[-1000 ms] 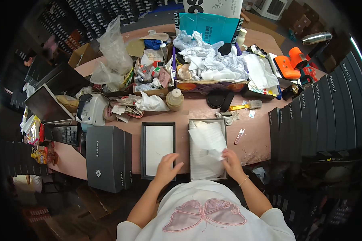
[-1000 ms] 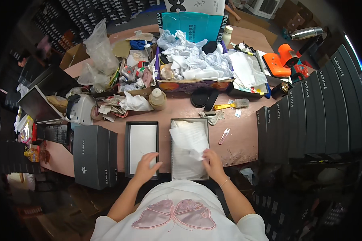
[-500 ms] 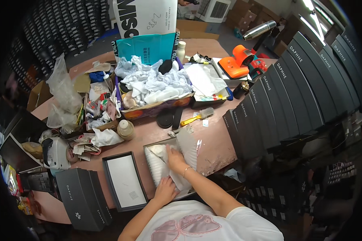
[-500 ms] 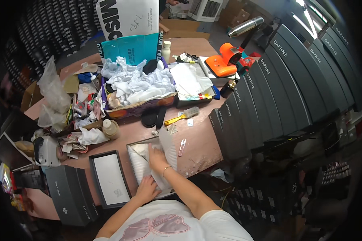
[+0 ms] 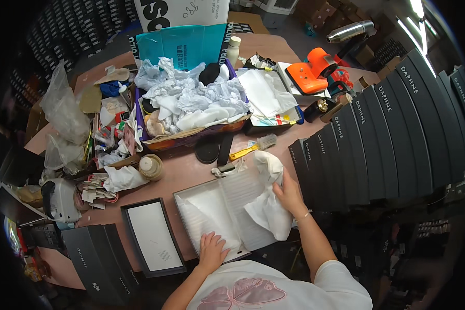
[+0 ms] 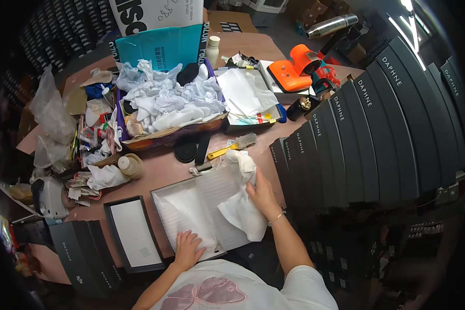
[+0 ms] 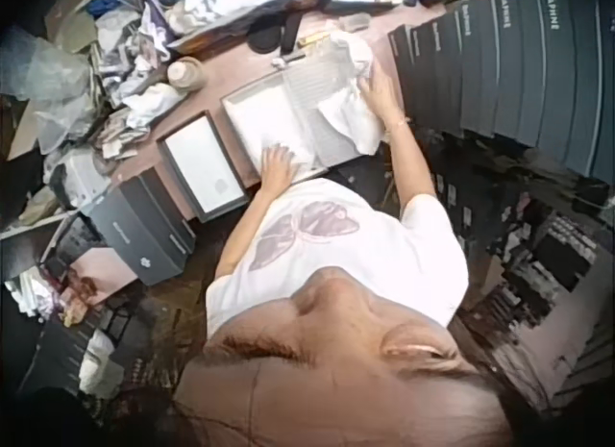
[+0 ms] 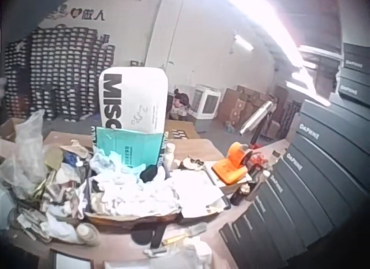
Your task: Inspecting high-heeled shoes, wrapping them in protective tissue paper, and placing them into shoeboxes for shipping.
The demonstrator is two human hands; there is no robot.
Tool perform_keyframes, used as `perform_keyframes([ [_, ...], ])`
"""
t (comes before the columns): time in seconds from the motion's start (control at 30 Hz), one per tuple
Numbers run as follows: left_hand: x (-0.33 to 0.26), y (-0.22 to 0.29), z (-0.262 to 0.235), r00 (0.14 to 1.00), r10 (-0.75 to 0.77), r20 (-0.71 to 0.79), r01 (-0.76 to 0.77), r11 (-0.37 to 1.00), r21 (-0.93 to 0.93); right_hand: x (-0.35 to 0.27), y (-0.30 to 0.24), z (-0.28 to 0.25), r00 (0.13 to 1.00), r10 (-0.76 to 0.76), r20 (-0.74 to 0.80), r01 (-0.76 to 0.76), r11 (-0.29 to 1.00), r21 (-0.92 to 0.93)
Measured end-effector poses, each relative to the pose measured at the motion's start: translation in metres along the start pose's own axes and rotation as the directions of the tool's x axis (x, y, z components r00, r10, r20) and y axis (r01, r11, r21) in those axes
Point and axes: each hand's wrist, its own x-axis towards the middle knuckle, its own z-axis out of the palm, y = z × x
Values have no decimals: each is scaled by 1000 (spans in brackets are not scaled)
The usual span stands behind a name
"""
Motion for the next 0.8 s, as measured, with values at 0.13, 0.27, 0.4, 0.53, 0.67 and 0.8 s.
perform_keyframes([
  [0.13, 3, -3, -3, 998, -57, -41, 43, 961, -274, 5, 124, 59, 997, 49, -51, -64, 936, -347],
  [0.27, -28, 11, -43, 893, -142, -428, 25, 963, -268, 7, 31, 34, 831, -485, -273, 368, 847, -385],
  [0.4, -97, 1, -40, 543, -812, -213, 141, 338, -931, -57, -54, 7, 455, -94, 885, -259, 937, 233],
  [0.53, -144, -3, -42, 508, -855, 104, 238, 24, -971, -118, -97, 113, 645, -371, 668, 180, 923, 339],
  [0.67, -125, 42, -95, 861, -503, 75, 268, 323, -908, -119, -99, 217, 477, -580, 660, 705, 701, 107],
  [0.8, -60, 38, -102, 754, -597, -274, 89, 506, -858, -115, -89, 183, 715, -552, 428, 595, 803, 42],
])
